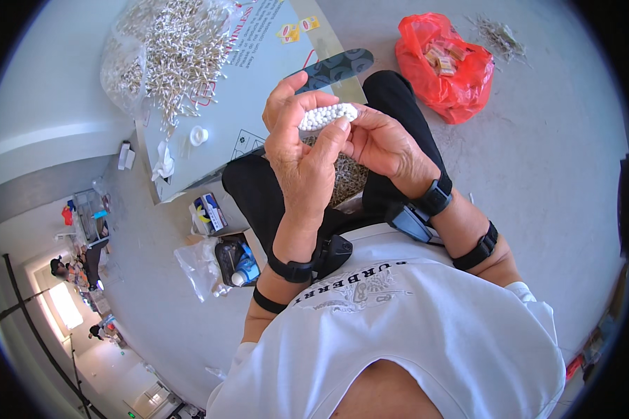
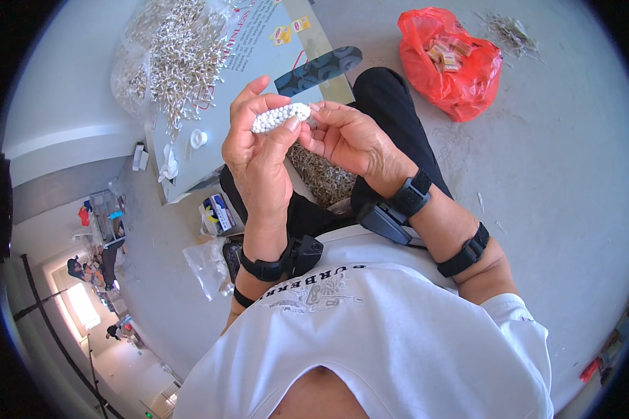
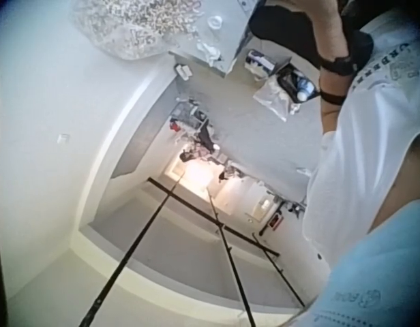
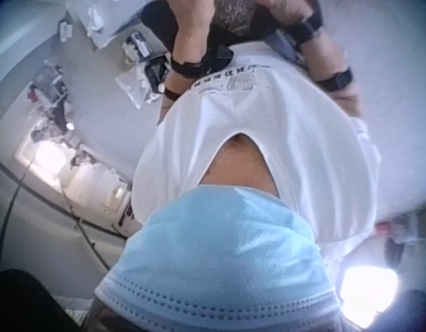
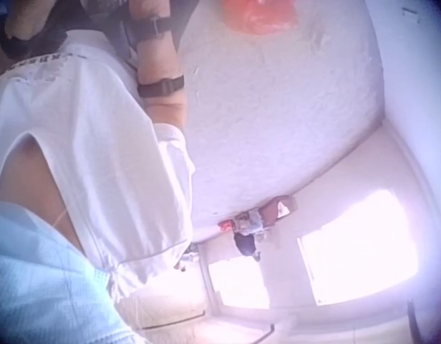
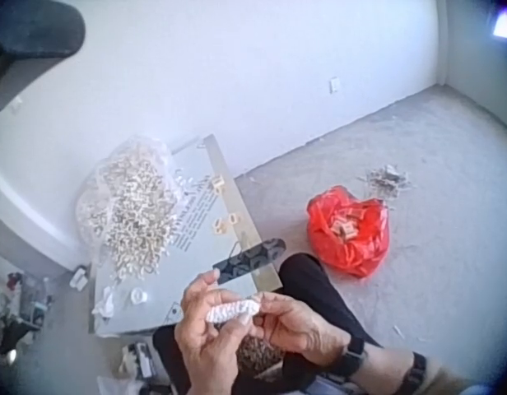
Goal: Arrange and pack cotton swabs into small plastic containers or bags.
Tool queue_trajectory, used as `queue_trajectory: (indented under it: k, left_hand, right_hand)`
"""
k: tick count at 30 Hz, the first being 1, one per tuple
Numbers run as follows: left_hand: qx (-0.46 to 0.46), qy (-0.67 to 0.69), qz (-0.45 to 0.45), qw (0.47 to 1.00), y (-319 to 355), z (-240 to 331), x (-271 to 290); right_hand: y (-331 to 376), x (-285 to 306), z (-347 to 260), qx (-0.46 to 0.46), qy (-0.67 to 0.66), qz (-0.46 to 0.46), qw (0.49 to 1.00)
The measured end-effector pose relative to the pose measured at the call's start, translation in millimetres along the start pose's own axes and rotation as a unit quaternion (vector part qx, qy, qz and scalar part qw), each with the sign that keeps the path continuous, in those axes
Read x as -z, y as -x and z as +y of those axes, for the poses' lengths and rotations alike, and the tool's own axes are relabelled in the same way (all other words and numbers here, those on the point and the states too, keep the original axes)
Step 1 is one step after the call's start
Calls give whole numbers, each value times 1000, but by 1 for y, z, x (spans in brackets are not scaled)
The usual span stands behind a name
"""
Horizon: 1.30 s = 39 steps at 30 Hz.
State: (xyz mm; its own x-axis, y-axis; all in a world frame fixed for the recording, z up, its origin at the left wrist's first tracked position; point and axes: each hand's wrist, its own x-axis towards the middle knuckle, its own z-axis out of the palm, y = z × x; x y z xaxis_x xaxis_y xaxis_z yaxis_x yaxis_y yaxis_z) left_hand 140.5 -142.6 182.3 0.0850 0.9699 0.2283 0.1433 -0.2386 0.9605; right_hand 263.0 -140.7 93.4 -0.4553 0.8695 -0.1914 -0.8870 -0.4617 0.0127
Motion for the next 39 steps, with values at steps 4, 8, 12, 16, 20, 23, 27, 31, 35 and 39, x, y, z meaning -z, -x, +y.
queue_trajectory:
  k: [4,8,12,16,20,23,27,31,35,39]
  left_hand:
    - [-20,-43,3,999,-1,-3,1]
    - [12,-1,-4,1000,-1,-3,-2]
    - [12,25,-17,999,-1,-2,-3]
    - [-21,22,-26,999,-2,-6,-4]
    - [-45,17,-51,998,-2,-6,-4]
    - [-28,45,-65,997,-2,-5,-1]
    - [-12,92,-88,992,-2,-5,-1]
    - [-13,89,-111,990,-5,-10,4]
    - [-56,64,-132,988,-9,-10,10]
    - [-4,153,-121,981,-5,-7,7]
  right_hand:
    - [-1,1,1,1,-12,4,1000]
    - [-2,5,1,19,-5,9,1000]
    - [-2,4,3,26,3,14,1000]
    - [-3,2,6,35,17,24,999]
    - [1,-1,5,29,-12,-1,1000]
    - [1,-4,5,30,-20,-18,999]
    - [1,-2,6,33,-39,-6,999]
    - [0,-2,6,37,-42,26,998]
    - [-1,1,4,45,-22,7,999]
    - [-1,-5,4,70,-2,44,997]
